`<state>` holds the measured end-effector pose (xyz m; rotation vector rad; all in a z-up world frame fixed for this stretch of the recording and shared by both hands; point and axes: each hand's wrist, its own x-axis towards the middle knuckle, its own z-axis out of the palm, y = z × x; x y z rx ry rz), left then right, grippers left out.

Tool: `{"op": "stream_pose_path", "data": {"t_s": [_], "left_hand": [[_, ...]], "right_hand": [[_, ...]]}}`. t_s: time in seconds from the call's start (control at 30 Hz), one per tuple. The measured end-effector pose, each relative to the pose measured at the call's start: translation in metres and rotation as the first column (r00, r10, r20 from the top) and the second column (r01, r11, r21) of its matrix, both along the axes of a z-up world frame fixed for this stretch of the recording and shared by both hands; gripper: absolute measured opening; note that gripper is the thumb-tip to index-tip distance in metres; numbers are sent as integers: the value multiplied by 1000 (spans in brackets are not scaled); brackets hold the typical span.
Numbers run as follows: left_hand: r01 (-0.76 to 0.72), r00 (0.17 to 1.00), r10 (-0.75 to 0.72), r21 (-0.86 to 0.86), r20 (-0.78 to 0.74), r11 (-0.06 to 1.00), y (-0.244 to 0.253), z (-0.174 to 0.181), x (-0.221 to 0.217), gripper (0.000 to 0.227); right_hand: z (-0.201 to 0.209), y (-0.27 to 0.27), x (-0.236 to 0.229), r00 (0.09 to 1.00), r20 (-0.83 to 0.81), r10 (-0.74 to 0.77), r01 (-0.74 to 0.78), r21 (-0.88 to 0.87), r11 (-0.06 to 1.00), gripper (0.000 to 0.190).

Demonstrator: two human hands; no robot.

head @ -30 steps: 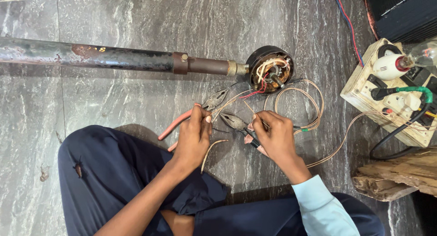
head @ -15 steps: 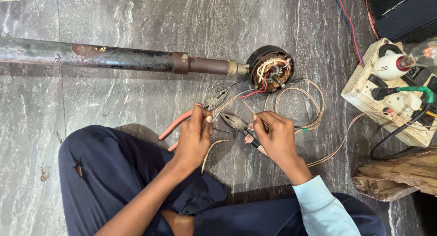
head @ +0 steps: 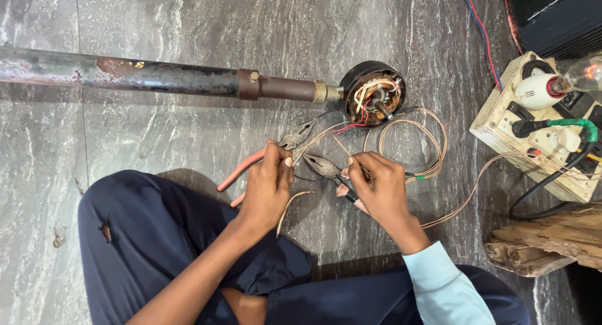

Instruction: The person strips insulation from wires using pliers, twists wire ends, and connects them to terminals on a motor. They then test the connection by touching a wire to a power source, causing a light bulb to illuminate.

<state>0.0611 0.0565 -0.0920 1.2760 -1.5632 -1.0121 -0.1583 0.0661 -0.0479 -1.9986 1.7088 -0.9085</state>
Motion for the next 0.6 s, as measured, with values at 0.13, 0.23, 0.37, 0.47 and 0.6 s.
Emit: {"op": "stream_pose_path", "data": {"t_s": [0.13, 0.23, 0.37, 0.47, 0.6], "left_hand": [[1, 1000, -1, 3, -2, 1000, 0, 0, 0, 5], [-4, 1000, 4, 4, -8, 1000, -1, -1, 0, 5], [-8, 1000, 8, -3, -9, 1000, -1, -2, 0, 5], [1, 1000, -1, -10, -5, 1000, 0, -2, 0, 4], [10, 1000, -10, -17, 4, 1000, -1, -3, -1, 6]], "right_hand": [[1, 0, 0, 1000, 0, 2, -2, -17, 1000, 15], [1, 0, -1, 1000, -10, 11, -11, -3, 1000, 15], [-1, -1, 0, 996, -91, -1, 7, 68, 998, 13], [-2, -2, -1, 991, -127, -41, 50, 70, 996, 14], [-3, -2, -4, 992, -69, -103, 105, 28, 994, 15]]}}
